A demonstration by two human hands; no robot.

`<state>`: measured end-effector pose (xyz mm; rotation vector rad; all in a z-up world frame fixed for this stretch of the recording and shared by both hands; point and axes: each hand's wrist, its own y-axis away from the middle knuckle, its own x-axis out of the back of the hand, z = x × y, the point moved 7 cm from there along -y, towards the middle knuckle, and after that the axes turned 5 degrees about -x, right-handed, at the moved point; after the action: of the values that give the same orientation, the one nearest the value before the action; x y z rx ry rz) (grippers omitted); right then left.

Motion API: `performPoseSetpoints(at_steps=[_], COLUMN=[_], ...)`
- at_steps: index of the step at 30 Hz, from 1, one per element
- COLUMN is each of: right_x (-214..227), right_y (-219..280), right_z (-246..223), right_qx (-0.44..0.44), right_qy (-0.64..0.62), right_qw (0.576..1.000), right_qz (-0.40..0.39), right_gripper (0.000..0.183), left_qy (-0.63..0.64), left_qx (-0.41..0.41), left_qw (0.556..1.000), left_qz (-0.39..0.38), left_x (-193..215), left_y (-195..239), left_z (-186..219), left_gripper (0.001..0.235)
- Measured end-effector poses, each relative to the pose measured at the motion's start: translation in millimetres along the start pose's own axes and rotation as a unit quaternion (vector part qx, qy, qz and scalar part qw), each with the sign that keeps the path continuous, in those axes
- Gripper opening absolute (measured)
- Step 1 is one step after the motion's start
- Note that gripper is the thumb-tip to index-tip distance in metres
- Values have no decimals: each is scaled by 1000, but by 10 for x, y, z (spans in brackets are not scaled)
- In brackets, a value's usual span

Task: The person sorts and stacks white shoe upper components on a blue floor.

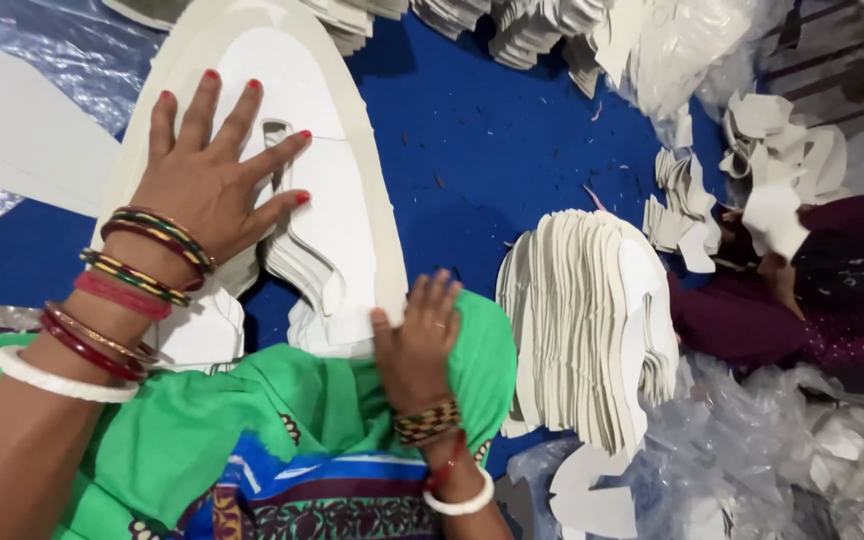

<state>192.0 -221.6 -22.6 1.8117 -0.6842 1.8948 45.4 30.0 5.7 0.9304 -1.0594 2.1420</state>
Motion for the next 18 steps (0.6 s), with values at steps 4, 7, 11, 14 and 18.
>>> performPoseSetpoints(at_steps=[4, 7, 11, 14, 18], right_x=[508, 925, 920, 794, 842], right_y=[-132, -466, -845, -969, -1082], right_z=[27, -318, -861, -851, -787], right_qx=[-40, -58, 13, -13, -22], right_qy=[-110, -260, -203, -195, -202], right_qw=[993, 963, 976, 973, 972], right_qz=[20, 30, -81, -120, -122], right_gripper=[81, 96, 137, 139, 137], left_qy=[81, -18, -94, -56, -27], left_qx=[13, 104, 284, 321, 354], left_qw=[996, 991, 919, 912, 909], left_qz=[-30, -81, -258, -250, -220], left_x=[335, 536, 428, 568, 732], left_y=[-56, -60, 216, 241, 154], left_z=[70, 143, -8, 16, 26], left_gripper=[76, 123, 157, 157, 150])
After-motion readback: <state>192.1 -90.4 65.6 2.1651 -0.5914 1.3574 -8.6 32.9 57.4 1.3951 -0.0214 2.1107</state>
